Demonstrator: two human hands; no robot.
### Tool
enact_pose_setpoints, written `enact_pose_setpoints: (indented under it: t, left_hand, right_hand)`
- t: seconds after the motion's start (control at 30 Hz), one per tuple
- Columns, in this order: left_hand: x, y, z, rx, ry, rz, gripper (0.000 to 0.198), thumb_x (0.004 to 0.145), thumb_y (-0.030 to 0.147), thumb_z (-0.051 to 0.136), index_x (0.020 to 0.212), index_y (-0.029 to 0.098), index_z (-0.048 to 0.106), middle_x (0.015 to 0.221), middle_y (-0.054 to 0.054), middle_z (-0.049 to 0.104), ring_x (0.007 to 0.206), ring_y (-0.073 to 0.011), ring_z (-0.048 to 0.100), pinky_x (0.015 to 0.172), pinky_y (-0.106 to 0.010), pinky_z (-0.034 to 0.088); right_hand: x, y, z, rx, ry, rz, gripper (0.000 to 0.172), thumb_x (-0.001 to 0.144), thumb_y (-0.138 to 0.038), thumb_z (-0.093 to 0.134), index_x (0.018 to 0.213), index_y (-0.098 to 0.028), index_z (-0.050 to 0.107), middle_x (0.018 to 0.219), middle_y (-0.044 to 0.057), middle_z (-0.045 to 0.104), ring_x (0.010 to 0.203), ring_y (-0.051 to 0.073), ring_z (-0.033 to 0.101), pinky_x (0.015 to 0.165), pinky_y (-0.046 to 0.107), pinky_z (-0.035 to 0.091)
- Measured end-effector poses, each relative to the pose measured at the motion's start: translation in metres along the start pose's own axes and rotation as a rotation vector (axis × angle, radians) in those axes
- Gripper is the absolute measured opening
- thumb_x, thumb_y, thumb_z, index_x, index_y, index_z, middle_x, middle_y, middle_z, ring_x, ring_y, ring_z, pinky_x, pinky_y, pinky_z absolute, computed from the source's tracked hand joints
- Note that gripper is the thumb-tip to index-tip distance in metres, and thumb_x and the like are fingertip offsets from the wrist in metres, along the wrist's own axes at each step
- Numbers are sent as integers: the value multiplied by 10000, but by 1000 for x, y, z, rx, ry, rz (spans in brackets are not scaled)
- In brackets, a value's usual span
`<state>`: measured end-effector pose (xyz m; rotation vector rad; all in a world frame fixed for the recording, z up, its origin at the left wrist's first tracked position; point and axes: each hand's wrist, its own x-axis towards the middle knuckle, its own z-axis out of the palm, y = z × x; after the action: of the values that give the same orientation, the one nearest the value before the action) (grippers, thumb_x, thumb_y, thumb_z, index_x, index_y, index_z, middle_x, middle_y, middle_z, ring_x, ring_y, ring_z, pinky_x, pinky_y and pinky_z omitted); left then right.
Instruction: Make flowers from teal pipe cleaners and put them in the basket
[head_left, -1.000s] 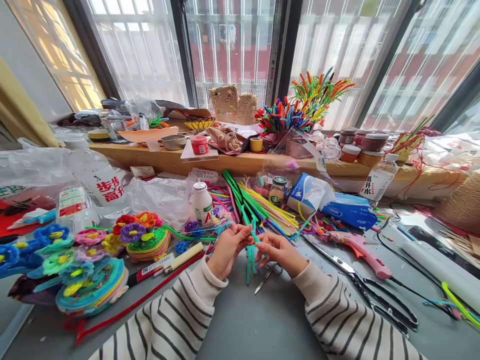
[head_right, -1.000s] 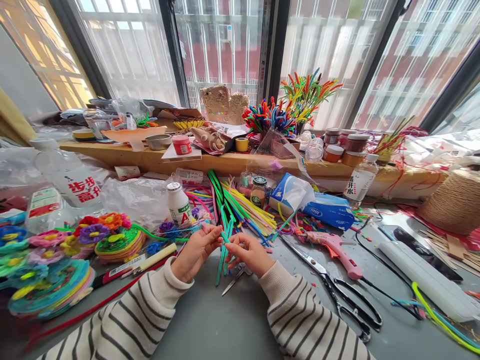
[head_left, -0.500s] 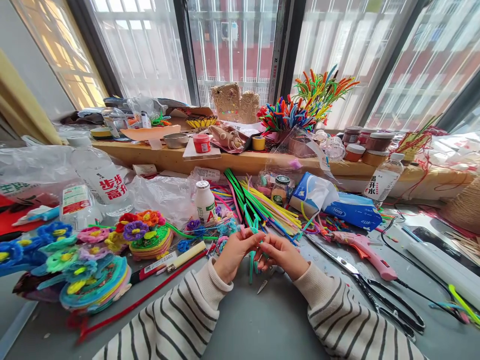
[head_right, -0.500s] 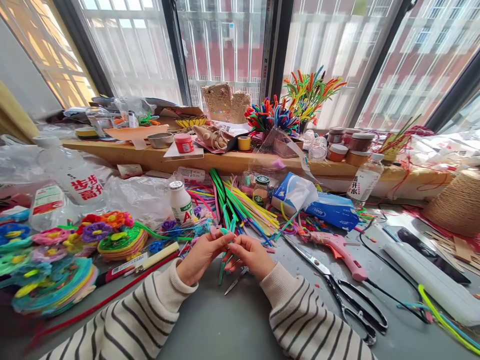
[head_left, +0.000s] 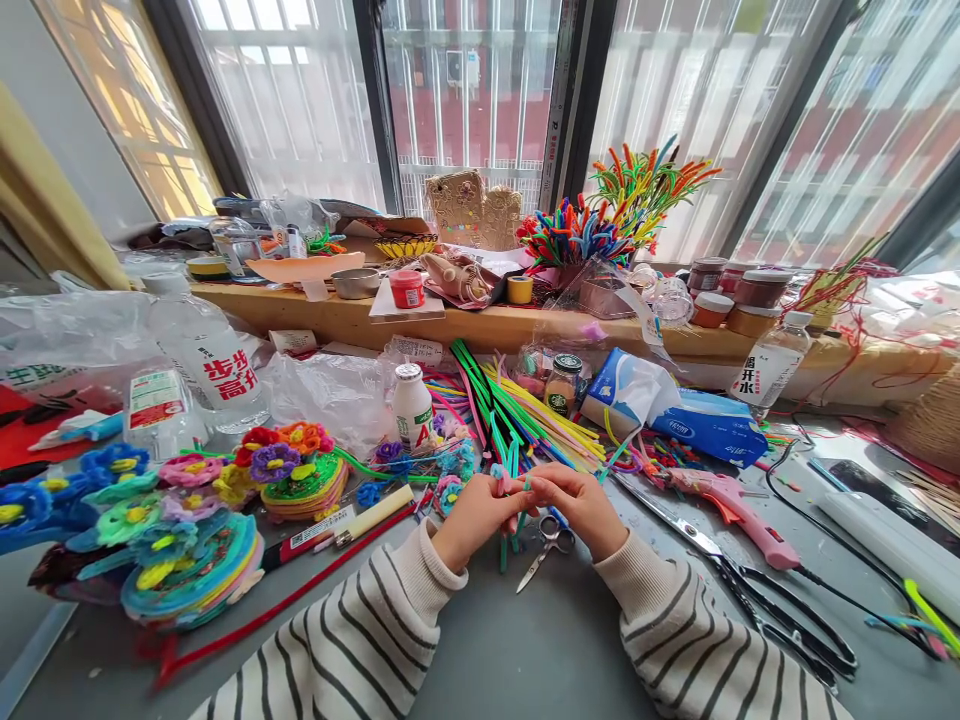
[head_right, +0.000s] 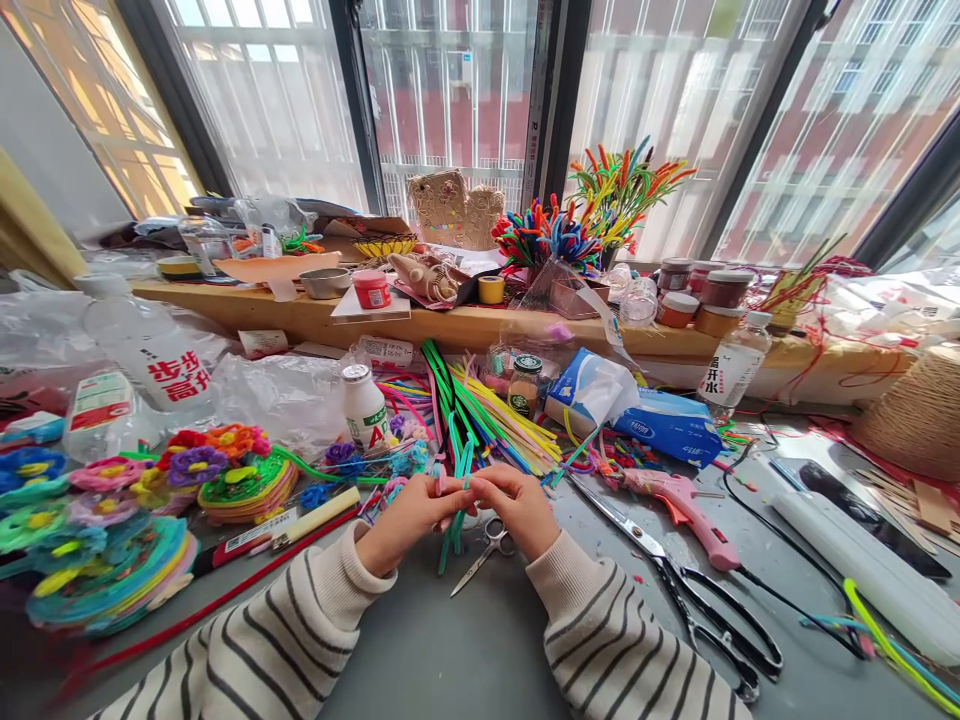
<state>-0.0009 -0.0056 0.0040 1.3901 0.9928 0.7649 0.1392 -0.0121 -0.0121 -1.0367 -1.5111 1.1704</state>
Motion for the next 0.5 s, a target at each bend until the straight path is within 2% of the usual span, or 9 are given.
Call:
enact_pose_setpoints:
  t: [0.2, 0.3, 0.4, 0.5]
  left_hand:
    - [1, -2, 3, -44, -63, -94, 282, 536, 391, 594, 544, 108, 594, 379, 26, 494, 387, -83, 459, 446, -209, 392]
    - [3, -5, 4, -81, -71, -78, 267, 539, 353, 606, 646, 108, 601, 450, 14, 534, 451, -99, 510, 499, -223, 424]
    - [3, -6, 3, -24, -67, -39, 289, 559, 364, 586, 694, 109, 594, 470, 14, 531, 440, -99, 515, 442, -198, 403]
    - [2, -5, 2, 78, -88, 0, 281, 602, 392, 532, 613, 116, 580, 451, 20, 515, 357, -69, 466, 338, -159, 310]
  right_hand:
    - [-2, 0, -1, -196, 69, -120, 165, 680, -298, 521, 691, -178, 633, 717, 45, 591, 697, 159, 533, 661, 274, 416]
    - [-3, 2, 0, -215, 141, -117, 161, 677, -302, 522, 664, -174, 618, 686, 42, 588, 674, 160, 531, 630, 268, 421]
    - [-4, 1, 2, -192, 175, -82, 179, 677, -326, 511, 671, -171, 601, 689, 39, 576, 662, 159, 526, 561, 247, 431]
    - [-5, -1, 2, -174, 212, -61, 189, 668, -341, 514, 653, -168, 590, 672, 35, 565, 647, 157, 520, 557, 245, 432]
